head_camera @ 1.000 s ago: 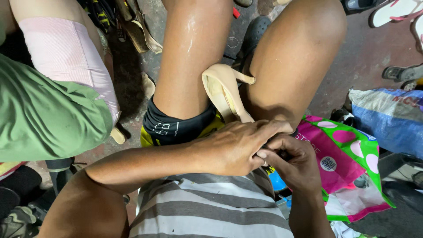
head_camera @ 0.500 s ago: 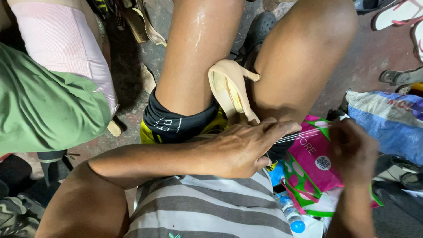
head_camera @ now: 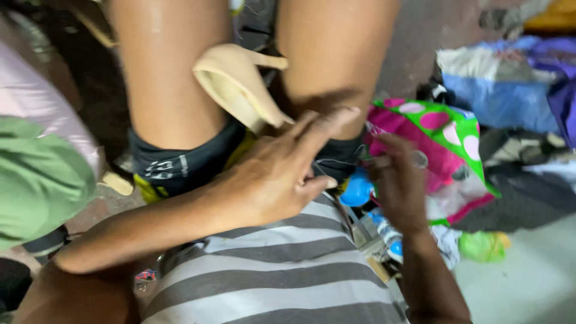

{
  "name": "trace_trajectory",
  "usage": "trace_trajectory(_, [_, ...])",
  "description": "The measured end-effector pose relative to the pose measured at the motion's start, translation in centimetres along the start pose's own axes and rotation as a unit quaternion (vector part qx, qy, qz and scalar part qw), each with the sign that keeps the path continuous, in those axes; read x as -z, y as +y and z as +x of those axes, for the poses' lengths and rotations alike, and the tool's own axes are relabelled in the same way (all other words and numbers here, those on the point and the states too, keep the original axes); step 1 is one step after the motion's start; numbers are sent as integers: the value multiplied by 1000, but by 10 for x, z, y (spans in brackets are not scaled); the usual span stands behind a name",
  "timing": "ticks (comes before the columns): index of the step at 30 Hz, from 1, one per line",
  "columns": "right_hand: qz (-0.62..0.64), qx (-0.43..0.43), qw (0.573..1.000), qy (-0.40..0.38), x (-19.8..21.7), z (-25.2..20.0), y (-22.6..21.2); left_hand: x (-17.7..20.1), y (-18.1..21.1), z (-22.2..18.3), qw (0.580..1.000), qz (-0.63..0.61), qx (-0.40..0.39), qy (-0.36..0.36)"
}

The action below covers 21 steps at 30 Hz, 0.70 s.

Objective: The person stitches the upper part of a beige high-heeled shoe using a needle and white thread while holding the shoe in their lap.

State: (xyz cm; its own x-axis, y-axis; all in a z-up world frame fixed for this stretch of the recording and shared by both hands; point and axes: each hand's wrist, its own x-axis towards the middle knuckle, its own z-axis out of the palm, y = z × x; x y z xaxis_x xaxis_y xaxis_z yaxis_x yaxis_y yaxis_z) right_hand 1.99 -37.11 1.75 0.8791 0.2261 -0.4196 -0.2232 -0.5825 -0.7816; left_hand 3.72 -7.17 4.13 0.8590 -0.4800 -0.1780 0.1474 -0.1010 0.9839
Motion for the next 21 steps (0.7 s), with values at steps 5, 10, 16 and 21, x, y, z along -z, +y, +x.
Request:
trace_trajectory(5, [-52, 56, 996, -51, -44, 1, -71, 7, 13, 5, 997, 66, 48, -7])
trace_trajectory(10, [14, 50, 995, -87, -55, 7, -69, 3, 10, 3, 997, 69, 5, 23])
trace_trajectory(16, [329, -45, 938, -96, -57, 1, -43, 6, -13, -28, 962, 146, -112, 204])
trace_trajectory(21, [402, -78, 910, -65, -69, -3, -46, 31, -32, -41, 959, 167, 114, 197])
